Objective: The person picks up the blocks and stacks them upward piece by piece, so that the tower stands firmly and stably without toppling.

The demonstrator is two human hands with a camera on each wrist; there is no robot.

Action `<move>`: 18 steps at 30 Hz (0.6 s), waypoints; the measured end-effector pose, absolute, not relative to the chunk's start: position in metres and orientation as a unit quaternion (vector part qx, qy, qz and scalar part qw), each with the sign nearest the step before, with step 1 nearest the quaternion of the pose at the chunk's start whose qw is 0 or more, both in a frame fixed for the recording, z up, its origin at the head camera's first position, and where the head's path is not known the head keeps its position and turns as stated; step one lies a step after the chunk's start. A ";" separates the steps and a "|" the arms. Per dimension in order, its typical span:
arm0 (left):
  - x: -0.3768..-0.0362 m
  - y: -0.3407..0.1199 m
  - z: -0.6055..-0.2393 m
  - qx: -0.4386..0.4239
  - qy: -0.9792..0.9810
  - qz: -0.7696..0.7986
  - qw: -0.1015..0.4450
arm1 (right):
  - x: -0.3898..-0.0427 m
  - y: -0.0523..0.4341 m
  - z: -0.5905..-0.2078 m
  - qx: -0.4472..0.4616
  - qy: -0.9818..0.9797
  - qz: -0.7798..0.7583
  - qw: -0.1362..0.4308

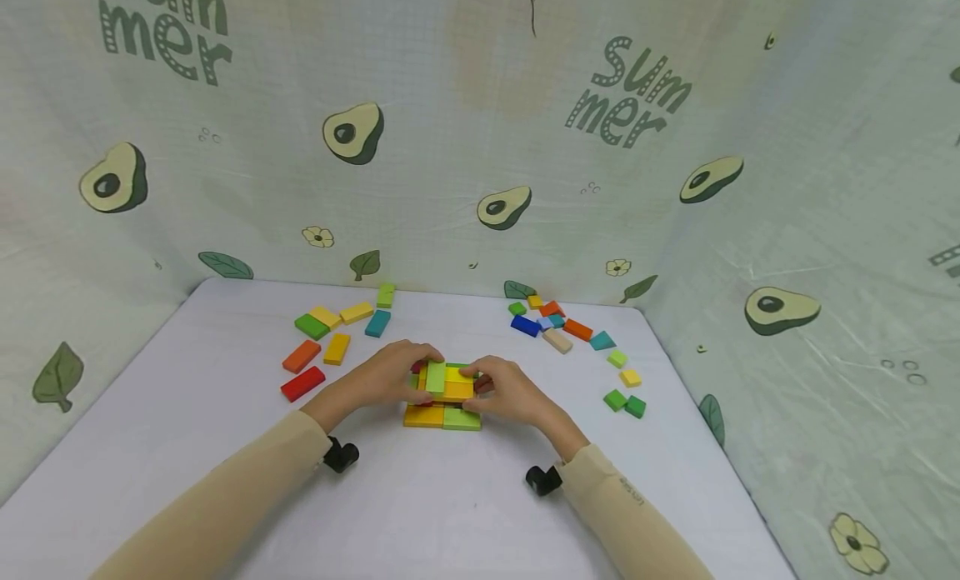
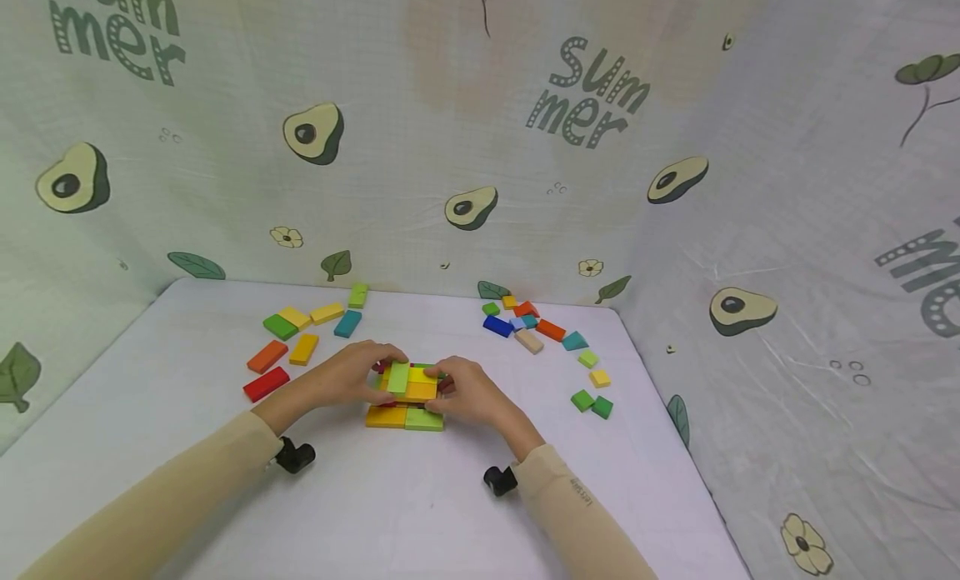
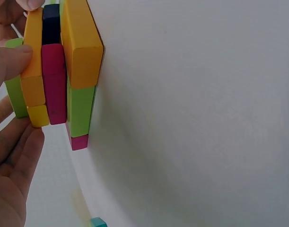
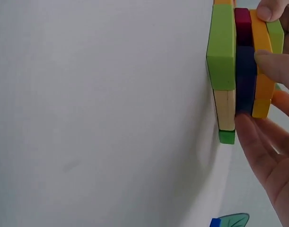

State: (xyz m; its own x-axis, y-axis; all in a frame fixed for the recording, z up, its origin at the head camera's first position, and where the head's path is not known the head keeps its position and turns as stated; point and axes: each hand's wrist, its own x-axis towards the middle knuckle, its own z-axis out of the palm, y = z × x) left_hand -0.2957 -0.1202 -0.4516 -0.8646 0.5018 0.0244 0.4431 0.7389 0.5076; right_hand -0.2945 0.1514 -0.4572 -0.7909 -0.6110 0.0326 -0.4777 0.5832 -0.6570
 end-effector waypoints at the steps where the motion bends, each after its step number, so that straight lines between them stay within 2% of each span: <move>1: -0.296 -0.121 -0.452 0.255 0.930 0.258 0.057 | -0.295 0.153 -0.457 -0.312 0.881 -0.341 0.101; 6: -0.295 -0.120 -0.450 0.250 0.930 0.263 0.061 | -0.305 0.172 -0.455 -0.295 0.882 -0.356 0.090; 13: -0.294 -0.119 -0.450 0.240 0.932 0.263 0.066 | -0.344 0.221 -0.457 -0.203 0.926 -0.318 0.008; 18: -0.295 -0.119 -0.451 0.240 0.932 0.263 0.066 | -0.371 0.254 -0.469 -0.144 0.951 -0.273 0.010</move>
